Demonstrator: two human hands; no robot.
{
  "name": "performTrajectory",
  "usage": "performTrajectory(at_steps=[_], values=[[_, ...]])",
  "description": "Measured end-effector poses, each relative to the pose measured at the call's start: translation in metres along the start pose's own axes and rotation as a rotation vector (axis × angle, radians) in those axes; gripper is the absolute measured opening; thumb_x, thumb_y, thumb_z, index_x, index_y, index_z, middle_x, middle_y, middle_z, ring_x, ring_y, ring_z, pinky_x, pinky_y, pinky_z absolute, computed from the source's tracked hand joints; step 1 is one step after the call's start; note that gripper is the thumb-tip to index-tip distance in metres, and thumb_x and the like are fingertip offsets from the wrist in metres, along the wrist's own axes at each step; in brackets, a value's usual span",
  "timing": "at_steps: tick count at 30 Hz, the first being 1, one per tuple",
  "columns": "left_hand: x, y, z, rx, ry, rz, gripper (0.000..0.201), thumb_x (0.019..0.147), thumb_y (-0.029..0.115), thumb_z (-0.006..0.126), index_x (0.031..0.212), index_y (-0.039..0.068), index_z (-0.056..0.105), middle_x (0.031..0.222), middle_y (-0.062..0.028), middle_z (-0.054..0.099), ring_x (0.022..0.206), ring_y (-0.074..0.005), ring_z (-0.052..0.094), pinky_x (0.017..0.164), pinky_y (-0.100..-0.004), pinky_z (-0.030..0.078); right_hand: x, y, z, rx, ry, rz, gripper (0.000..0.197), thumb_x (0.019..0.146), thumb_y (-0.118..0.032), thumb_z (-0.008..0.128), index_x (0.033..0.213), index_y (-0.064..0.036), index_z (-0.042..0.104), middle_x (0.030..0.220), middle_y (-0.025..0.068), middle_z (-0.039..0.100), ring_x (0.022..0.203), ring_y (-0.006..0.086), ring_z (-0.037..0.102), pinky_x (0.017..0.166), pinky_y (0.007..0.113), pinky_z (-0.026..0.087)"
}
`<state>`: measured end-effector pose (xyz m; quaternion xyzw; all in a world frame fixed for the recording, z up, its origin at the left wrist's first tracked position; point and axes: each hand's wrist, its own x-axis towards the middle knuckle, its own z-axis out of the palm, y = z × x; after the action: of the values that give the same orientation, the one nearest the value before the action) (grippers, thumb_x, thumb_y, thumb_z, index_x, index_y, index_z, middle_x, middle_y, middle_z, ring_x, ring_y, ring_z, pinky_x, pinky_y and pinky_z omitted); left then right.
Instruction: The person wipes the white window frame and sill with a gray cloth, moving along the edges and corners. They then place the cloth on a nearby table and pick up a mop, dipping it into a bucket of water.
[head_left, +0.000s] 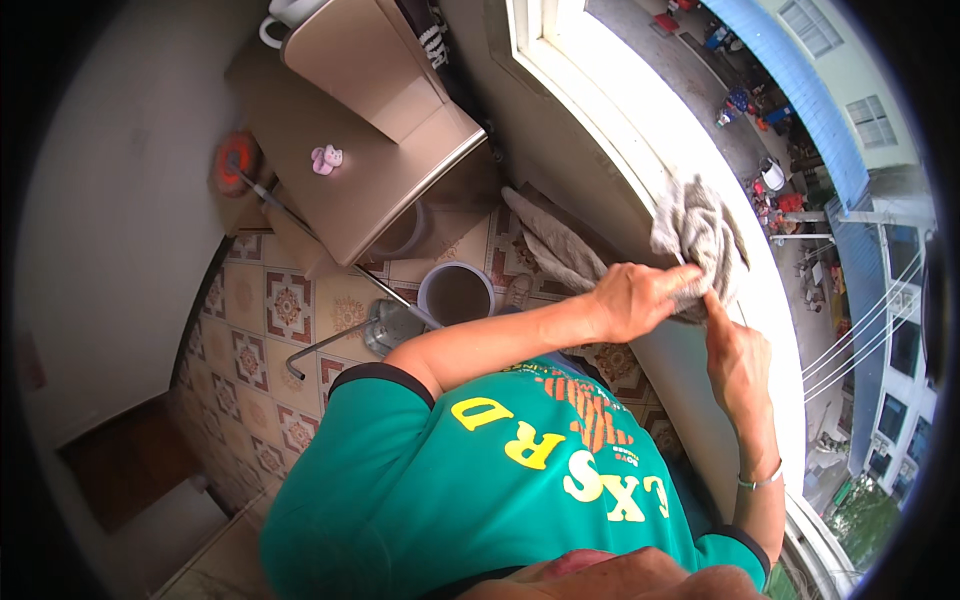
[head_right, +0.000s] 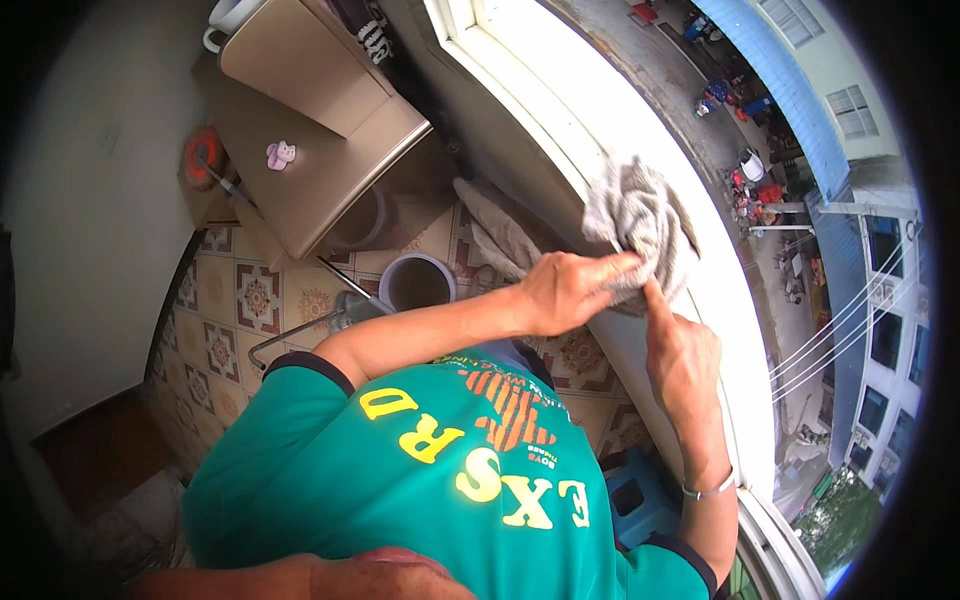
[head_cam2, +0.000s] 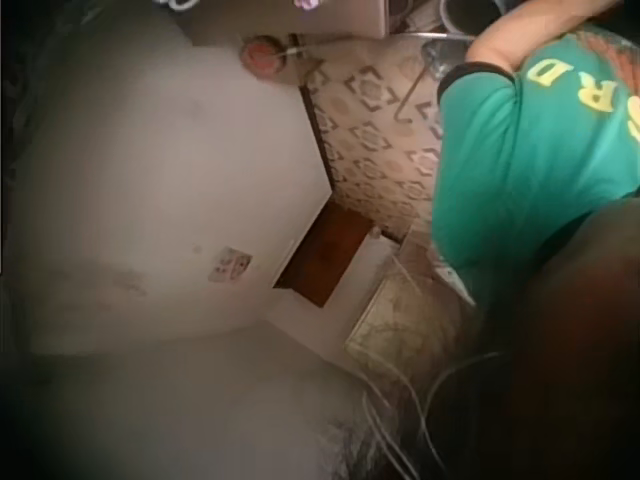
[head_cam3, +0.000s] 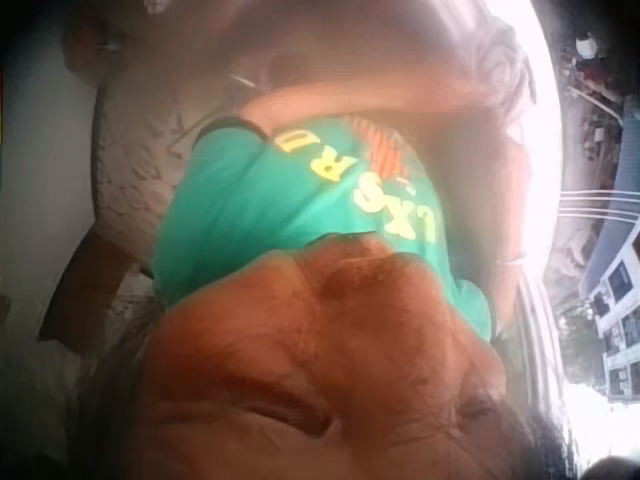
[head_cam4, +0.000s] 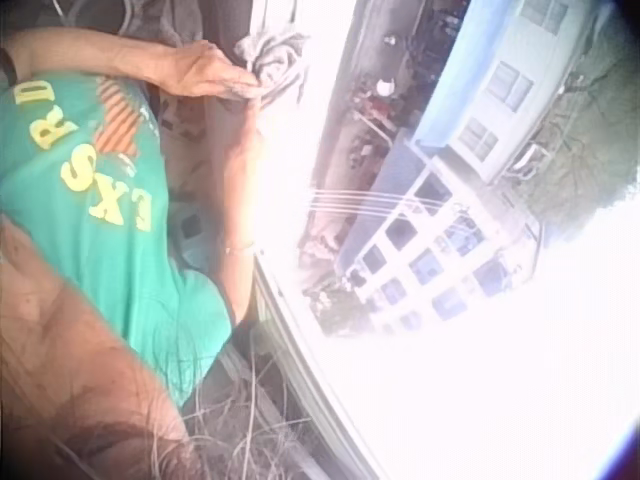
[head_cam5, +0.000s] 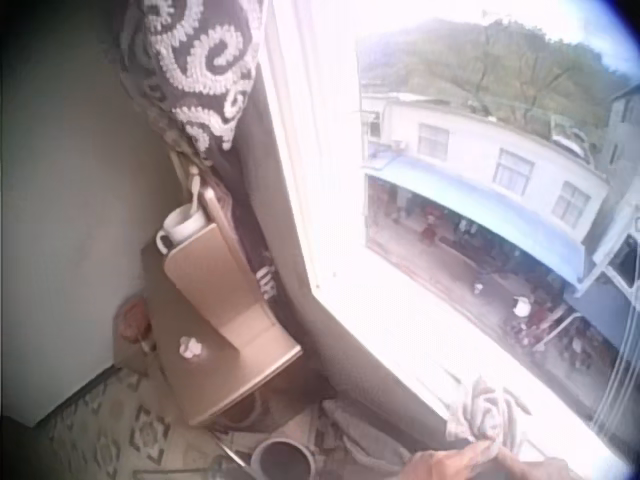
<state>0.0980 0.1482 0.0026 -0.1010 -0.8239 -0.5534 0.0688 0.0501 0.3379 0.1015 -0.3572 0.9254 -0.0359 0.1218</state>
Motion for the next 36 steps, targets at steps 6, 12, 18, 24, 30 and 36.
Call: performTrajectory(at_steps=[6,12,18,24,30,36], values=[[0.001,0.048,0.088,-0.004,-0.483,0.116,0.059,0.079,0.010,0.066,0.136,0.012,0.048,0.086,-0.0181,0.068,0.078,-0.0401,0.066,0.067,-0.0477,0.054,-0.136,0.044,-0.003,0.010,-0.048,0.197,0.051,0.081,-0.002,0.059,0.132,-0.0086,0.056,0.067,0.0163,0.060,0.056,0.0321,0.060,0.053,0.042,0.045],[-0.005,0.030,0.074,-0.042,-0.328,0.157,0.060,0.076,0.008,0.069,0.133,0.015,0.053,0.083,-0.0157,0.066,0.074,-0.0385,0.065,0.062,-0.0468,0.054,-0.107,0.020,-0.014,-0.167,-0.217,0.215,0.063,0.073,0.000,0.059,0.135,-0.0089,0.054,0.066,0.0142,0.060,0.055,0.0330,0.060,0.052,0.044,0.046],[-0.006,0.011,0.052,-0.053,-0.198,0.235,0.059,0.073,0.006,0.070,0.130,0.015,0.058,0.078,-0.0126,0.063,0.067,-0.0338,0.064,0.057,-0.0431,0.054,-0.090,0.019,-0.009,-0.105,-0.162,0.148,0.063,0.074,-0.002,0.059,0.137,-0.0076,0.053,0.065,0.0129,0.058,0.053,0.0310,0.059,0.052,0.042,0.047],[0.006,-0.006,-0.006,0.003,-0.058,0.263,0.054,0.073,0.000,0.068,0.125,0.011,0.061,0.074,-0.0117,0.062,0.064,-0.0323,0.062,0.056,-0.0394,0.052,-0.026,-0.017,-0.021,-0.182,-0.144,0.051,0.063,0.075,-0.004,0.059,0.137,-0.0060,0.052,0.067,0.0137,0.060,0.054,0.0303,0.061,0.050,0.043,0.048],[0.033,-0.074,-0.120,0.245,0.241,0.232,0.051,0.074,0.001,0.068,0.122,0.014,0.063,0.080,-0.0103,0.065,0.069,-0.0331,0.064,0.060,-0.0401,0.053,0.122,-0.074,0.000,-0.184,0.098,-0.130,0.054,0.078,-0.009,0.056,0.131,0.0012,0.052,0.066,0.0153,0.064,0.059,0.0326,0.066,0.052,0.043,0.052],[0.059,-0.104,-0.220,0.374,0.394,-0.039,0.043,0.083,-0.001,0.061,0.126,0.004,0.060,0.112,-0.0167,0.068,0.102,-0.0265,0.068,0.084,-0.0319,0.054,0.263,-0.124,0.009,-0.019,0.566,-0.426,0.018,0.085,-0.016,0.055,0.093,-0.0038,0.065,0.065,0.0142,0.064,0.061,0.0328,0.065,0.051,0.043,0.052]])
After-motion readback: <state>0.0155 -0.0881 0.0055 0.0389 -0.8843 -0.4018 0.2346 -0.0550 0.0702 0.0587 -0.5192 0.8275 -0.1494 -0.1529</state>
